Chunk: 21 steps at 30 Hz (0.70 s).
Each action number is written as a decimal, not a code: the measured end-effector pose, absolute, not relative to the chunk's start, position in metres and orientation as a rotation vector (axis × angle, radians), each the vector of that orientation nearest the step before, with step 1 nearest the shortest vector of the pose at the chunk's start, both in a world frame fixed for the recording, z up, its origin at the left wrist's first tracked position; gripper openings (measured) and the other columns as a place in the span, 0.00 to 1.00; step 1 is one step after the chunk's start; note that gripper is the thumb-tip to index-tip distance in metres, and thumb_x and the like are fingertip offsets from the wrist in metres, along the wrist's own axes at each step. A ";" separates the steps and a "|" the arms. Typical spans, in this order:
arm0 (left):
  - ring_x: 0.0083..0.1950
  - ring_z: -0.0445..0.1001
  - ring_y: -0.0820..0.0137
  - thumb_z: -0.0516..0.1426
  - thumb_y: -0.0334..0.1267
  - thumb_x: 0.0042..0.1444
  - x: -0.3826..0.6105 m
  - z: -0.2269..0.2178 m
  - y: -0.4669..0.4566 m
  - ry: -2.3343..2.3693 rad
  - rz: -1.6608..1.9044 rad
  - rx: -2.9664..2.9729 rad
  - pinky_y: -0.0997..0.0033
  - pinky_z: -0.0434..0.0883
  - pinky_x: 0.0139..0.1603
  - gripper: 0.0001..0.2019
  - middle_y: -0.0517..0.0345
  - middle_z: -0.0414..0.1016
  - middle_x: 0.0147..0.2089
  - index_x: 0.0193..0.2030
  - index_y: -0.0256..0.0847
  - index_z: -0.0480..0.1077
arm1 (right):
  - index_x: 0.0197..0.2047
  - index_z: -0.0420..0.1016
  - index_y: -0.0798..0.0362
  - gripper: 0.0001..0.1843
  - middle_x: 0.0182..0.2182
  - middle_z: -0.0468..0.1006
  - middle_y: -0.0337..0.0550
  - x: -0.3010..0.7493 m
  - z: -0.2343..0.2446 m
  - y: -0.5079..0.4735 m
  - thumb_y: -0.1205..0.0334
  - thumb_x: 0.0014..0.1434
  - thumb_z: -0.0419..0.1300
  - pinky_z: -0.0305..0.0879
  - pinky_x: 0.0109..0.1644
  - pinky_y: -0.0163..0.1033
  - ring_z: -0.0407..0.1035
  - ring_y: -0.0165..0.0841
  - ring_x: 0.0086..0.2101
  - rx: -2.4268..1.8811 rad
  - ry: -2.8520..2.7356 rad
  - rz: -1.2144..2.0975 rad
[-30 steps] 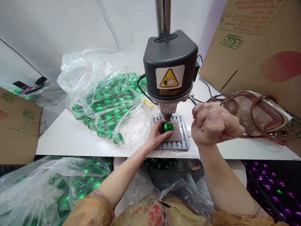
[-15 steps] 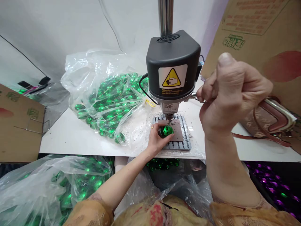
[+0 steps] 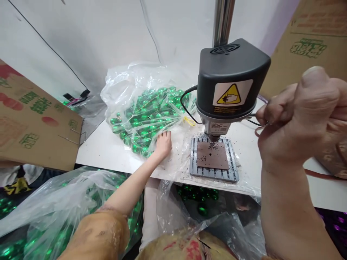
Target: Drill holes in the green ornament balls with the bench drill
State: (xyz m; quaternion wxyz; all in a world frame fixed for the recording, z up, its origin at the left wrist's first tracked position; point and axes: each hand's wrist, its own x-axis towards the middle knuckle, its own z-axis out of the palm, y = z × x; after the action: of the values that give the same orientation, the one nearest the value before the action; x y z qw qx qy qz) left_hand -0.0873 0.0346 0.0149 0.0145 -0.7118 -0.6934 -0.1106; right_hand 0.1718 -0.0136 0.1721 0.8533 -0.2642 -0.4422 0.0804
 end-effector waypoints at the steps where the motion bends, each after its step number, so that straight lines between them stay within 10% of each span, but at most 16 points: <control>1: 0.63 0.66 0.50 0.47 0.21 0.58 -0.093 0.016 0.047 -2.185 -0.338 -2.166 0.49 0.62 0.62 0.23 0.34 0.68 0.60 0.59 0.33 0.66 | 0.13 0.50 0.51 0.26 0.11 0.54 0.31 0.172 0.172 -0.013 0.63 0.59 0.56 0.46 0.20 0.38 0.50 0.21 0.14 -0.560 -0.923 0.159; 7: 0.61 0.68 0.48 0.54 0.24 0.53 -0.109 0.018 0.082 -2.181 -0.441 -2.225 0.49 0.63 0.62 0.22 0.38 0.73 0.57 0.55 0.38 0.72 | 0.13 0.50 0.51 0.27 0.10 0.53 0.32 0.172 0.170 -0.012 0.62 0.59 0.56 0.45 0.20 0.38 0.50 0.22 0.14 -0.557 -0.909 0.129; 15: 0.37 0.72 0.70 0.59 0.32 0.52 -0.091 0.008 0.059 -2.008 -1.028 -2.661 0.70 0.70 0.40 0.14 0.54 0.69 0.43 0.46 0.41 0.70 | 0.14 0.54 0.51 0.25 0.10 0.54 0.31 0.175 0.167 -0.009 0.62 0.58 0.59 0.44 0.19 0.38 0.50 0.23 0.13 -0.469 -0.925 0.130; 21: 0.52 0.68 0.62 0.57 0.25 0.46 -0.063 -0.001 0.048 -1.747 -0.998 -2.732 0.59 0.67 0.56 0.25 0.51 0.65 0.49 0.53 0.42 0.65 | 0.14 0.54 0.51 0.25 0.10 0.51 0.31 0.176 0.166 -0.008 0.61 0.58 0.59 0.45 0.18 0.38 0.49 0.23 0.13 -0.438 -0.943 0.151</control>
State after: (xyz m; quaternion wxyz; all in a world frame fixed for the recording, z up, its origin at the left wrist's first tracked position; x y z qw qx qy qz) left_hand -0.0629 0.0482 -0.0007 -0.1256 -0.7988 -0.5108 -0.2919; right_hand 0.1765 -0.0084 0.1656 0.8653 -0.2090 -0.4500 0.0719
